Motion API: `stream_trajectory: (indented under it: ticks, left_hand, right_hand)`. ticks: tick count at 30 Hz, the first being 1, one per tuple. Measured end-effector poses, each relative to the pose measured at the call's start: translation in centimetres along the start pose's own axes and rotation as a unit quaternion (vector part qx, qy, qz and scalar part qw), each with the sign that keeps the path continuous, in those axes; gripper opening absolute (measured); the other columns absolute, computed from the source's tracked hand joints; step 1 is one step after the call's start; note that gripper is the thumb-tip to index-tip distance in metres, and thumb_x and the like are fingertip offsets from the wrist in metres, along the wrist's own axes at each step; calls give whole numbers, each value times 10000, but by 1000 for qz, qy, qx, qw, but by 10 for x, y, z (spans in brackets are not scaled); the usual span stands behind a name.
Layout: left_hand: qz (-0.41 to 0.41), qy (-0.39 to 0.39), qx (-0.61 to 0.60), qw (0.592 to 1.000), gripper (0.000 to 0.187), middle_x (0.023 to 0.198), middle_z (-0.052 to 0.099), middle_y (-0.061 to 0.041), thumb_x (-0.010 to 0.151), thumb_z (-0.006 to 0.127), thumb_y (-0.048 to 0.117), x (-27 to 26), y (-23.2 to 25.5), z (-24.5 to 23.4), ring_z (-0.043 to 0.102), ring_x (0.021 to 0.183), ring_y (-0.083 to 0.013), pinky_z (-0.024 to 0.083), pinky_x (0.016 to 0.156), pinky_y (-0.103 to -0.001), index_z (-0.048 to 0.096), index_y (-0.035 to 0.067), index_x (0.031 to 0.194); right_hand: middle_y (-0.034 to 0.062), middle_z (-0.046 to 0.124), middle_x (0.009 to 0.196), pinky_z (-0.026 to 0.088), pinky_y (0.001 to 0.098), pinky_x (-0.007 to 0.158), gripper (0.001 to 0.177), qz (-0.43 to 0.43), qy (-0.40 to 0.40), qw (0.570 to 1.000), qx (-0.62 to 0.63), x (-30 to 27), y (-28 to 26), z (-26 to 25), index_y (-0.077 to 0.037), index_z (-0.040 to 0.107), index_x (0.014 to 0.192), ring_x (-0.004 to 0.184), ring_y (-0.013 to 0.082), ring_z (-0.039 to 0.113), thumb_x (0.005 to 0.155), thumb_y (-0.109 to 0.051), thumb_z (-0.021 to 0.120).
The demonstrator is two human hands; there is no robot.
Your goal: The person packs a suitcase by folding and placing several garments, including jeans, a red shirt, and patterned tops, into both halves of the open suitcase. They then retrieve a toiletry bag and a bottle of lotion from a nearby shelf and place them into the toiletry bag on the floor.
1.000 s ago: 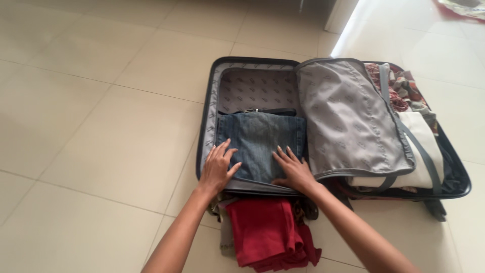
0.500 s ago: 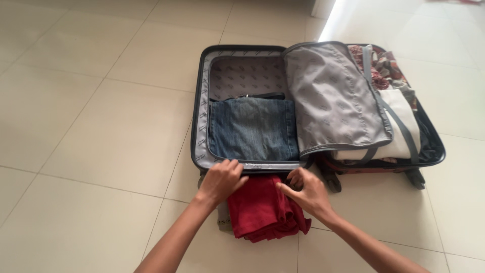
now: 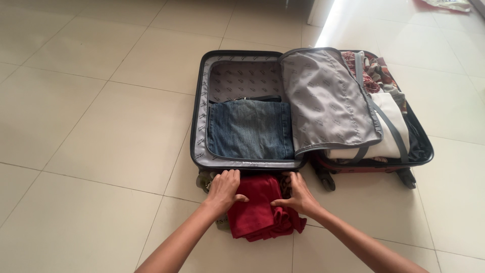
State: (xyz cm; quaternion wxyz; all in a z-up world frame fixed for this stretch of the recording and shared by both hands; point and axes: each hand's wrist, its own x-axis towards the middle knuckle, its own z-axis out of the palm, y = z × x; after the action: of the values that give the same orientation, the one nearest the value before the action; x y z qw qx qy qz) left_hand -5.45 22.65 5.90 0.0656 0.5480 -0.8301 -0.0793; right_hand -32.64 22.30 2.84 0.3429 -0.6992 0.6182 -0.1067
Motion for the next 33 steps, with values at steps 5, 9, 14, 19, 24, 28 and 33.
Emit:
stream_trajectory:
  ticks: [5, 9, 14, 19, 24, 28, 33]
  left_hand:
    - [-49, -106, -95, 989, 626, 934, 718, -229, 707, 912, 357, 1, 16, -23, 688, 992, -385, 551, 880, -474, 553, -13, 1062]
    - [-24, -77, -211, 974, 476, 993, 729, -240, 751, 869, 158, -6, 37, -50, 684, 994, -428, 555, 856, -510, 569, 30, 1098]
    - [-95, -118, -291, 945, 425, 934, 774, -137, 745, 852, 179, 9, 50, -83, 764, 886, -304, 612, 815, -450, 603, 116, 1083]
    - [-167, -85, -418, 889, 615, 979, 762, -139, 663, 853, 191, 37, 32, -92, 786, 828, -256, 690, 803, -440, 570, 142, 1206]
    - [-247, -58, -600, 759, 951, 1282, 659, -242, 665, 830, 542, 37, 10, -78, 709, 1126, -293, 581, 998, -476, 469, 100, 1425]
    - [-246, -167, -613, 732, 1147, 1375, 604, -208, 677, 746, 716, 27, 6, -67, 617, 1288, -300, 503, 1074, -489, 272, 99, 1520]
    - [-227, -131, -620, 740, 1143, 1331, 671, -153, 643, 654, 797, 49, 6, -62, 640, 1283, -270, 503, 1098, -482, 420, 67, 1490]
  right_hand:
    - [159, 368, 1377, 429, 478, 1149, 1181, -57, 33, 996, -66, -13, -5, -4, -117, 412, 1481, 1362, 324, 337, 508, -452, 993]
    - [165, 343, 1449, 410, 487, 1135, 1018, -106, -7, 994, -38, -16, 6, -10, -82, 491, 1394, 1404, 339, 277, 584, -420, 1006]
    - [186, 645, 1329, 517, 428, 1058, 815, 42, -107, 926, 359, -29, 16, -16, -49, 535, 1383, 1224, 307, 624, 686, -345, 837]
    - [145, 602, 1333, 519, 369, 1020, 728, 52, -83, 894, 436, -16, 0, -29, -39, 428, 1444, 1222, 234, 602, 820, -266, 726]
    - [166, 567, 1249, 594, 378, 868, 737, 78, -80, 865, 490, 1, -16, -54, -51, 355, 1449, 1080, 261, 631, 837, -253, 714]
    - [179, 537, 1182, 605, 365, 776, 705, 26, -90, 819, 567, 17, -34, -78, -11, 338, 1444, 973, 274, 631, 905, -263, 717]
    - [128, 581, 1239, 630, 346, 824, 706, -17, -9, 823, 568, 65, -73, -117, -58, 359, 1445, 1058, 229, 657, 848, -227, 697]
